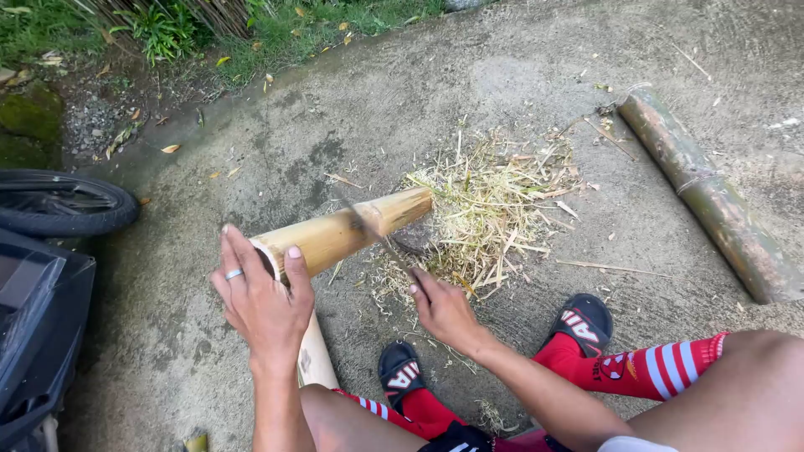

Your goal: The recorder uses a large knife to strip the outer layer of a bamboo stalk while sitting outdoors.

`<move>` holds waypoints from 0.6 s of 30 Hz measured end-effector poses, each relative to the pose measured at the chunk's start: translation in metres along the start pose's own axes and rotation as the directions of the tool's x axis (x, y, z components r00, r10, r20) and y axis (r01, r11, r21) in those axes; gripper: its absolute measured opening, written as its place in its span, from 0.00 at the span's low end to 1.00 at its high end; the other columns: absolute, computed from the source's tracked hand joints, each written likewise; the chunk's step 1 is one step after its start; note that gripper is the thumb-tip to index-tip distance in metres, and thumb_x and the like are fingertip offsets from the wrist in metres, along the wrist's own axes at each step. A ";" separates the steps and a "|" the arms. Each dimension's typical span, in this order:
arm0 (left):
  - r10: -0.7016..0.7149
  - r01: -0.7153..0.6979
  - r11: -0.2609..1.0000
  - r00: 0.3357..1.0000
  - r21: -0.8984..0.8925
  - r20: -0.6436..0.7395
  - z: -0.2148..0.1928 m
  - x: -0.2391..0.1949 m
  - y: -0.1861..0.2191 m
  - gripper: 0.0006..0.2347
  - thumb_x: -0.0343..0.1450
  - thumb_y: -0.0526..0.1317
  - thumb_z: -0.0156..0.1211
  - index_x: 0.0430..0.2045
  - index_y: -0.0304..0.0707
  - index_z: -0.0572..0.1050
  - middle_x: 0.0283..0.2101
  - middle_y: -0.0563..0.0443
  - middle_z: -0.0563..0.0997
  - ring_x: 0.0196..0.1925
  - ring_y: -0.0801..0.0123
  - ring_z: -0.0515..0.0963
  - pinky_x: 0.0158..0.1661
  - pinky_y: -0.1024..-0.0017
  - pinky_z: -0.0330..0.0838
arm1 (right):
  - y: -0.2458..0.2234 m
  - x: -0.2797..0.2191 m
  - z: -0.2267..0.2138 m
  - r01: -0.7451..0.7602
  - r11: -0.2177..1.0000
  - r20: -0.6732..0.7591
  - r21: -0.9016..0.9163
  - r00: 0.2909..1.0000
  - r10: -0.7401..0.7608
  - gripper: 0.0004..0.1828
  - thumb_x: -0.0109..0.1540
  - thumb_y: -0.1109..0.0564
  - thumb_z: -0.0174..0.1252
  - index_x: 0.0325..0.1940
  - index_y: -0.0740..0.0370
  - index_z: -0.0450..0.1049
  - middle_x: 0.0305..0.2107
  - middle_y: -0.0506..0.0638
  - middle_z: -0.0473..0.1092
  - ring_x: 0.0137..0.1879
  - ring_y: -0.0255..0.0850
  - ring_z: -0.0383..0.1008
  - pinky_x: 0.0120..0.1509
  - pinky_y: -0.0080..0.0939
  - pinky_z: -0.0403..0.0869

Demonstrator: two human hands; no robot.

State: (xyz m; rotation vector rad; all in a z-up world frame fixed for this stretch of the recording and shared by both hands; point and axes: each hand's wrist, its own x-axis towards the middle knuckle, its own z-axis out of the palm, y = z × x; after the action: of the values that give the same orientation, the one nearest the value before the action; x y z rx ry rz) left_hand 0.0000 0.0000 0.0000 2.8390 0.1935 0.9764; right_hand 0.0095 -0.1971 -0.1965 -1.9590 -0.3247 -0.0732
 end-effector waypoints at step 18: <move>-0.002 0.005 1.000 0.995 0.027 -0.100 0.014 0.008 0.005 0.26 0.77 0.47 0.57 0.68 0.28 0.66 0.64 0.29 0.72 0.57 0.39 0.71 0.53 0.49 0.71 | 0.054 0.029 0.013 0.005 0.944 0.125 -0.329 0.991 0.038 0.15 0.68 0.61 0.43 0.57 0.71 0.67 0.25 0.66 0.75 0.23 0.56 0.77 0.23 0.55 0.76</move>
State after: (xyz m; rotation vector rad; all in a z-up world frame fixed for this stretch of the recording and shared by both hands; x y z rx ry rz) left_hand 0.0156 -0.0053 -0.0055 2.8153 0.2241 1.1243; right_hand 0.0499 -0.1997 -0.2438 -2.3042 -0.4017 0.0131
